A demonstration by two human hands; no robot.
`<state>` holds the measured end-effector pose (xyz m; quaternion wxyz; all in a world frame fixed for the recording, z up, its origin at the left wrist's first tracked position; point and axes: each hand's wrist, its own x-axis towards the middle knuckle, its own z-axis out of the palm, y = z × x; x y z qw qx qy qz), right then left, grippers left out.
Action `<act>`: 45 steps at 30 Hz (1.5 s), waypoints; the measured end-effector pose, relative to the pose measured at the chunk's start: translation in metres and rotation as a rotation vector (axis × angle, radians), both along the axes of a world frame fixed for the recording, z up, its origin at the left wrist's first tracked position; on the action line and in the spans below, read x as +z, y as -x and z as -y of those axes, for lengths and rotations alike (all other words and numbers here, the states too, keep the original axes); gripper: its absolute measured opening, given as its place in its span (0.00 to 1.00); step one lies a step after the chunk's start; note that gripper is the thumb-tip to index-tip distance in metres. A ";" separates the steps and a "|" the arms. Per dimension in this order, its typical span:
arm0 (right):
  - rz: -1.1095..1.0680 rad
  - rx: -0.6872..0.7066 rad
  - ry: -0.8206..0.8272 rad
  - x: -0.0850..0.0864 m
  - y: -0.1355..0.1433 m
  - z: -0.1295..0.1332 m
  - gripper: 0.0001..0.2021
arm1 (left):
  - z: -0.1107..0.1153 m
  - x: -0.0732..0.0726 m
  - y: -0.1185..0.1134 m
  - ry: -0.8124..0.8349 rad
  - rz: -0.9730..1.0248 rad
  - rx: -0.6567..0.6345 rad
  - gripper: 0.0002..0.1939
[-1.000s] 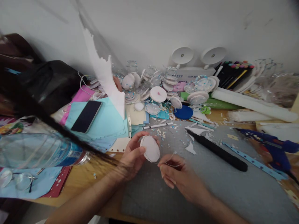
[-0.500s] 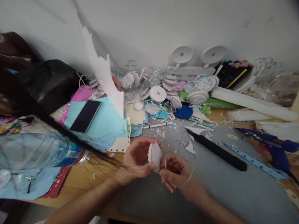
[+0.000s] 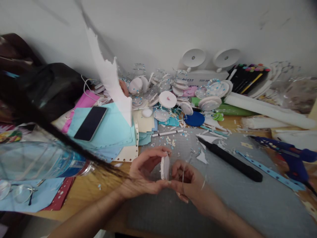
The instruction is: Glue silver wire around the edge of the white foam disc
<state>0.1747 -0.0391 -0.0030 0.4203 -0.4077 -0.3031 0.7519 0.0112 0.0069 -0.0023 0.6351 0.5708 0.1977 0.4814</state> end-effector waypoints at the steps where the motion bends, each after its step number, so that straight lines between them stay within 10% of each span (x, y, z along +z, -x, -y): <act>1: 0.004 0.009 0.003 0.000 0.000 0.000 0.19 | 0.000 0.000 0.001 -0.003 -0.013 -0.001 0.27; 9: 0.033 0.040 0.000 0.000 0.000 -0.001 0.19 | 0.000 -0.002 -0.001 0.038 0.018 -0.022 0.29; 24: 0.119 0.010 -0.248 0.000 -0.008 0.008 0.12 | 0.002 0.009 -0.002 0.638 0.274 -0.212 0.22; 45: 0.061 -0.078 -0.262 0.002 -0.013 0.007 0.12 | 0.001 0.006 -0.003 0.755 0.410 -0.373 0.22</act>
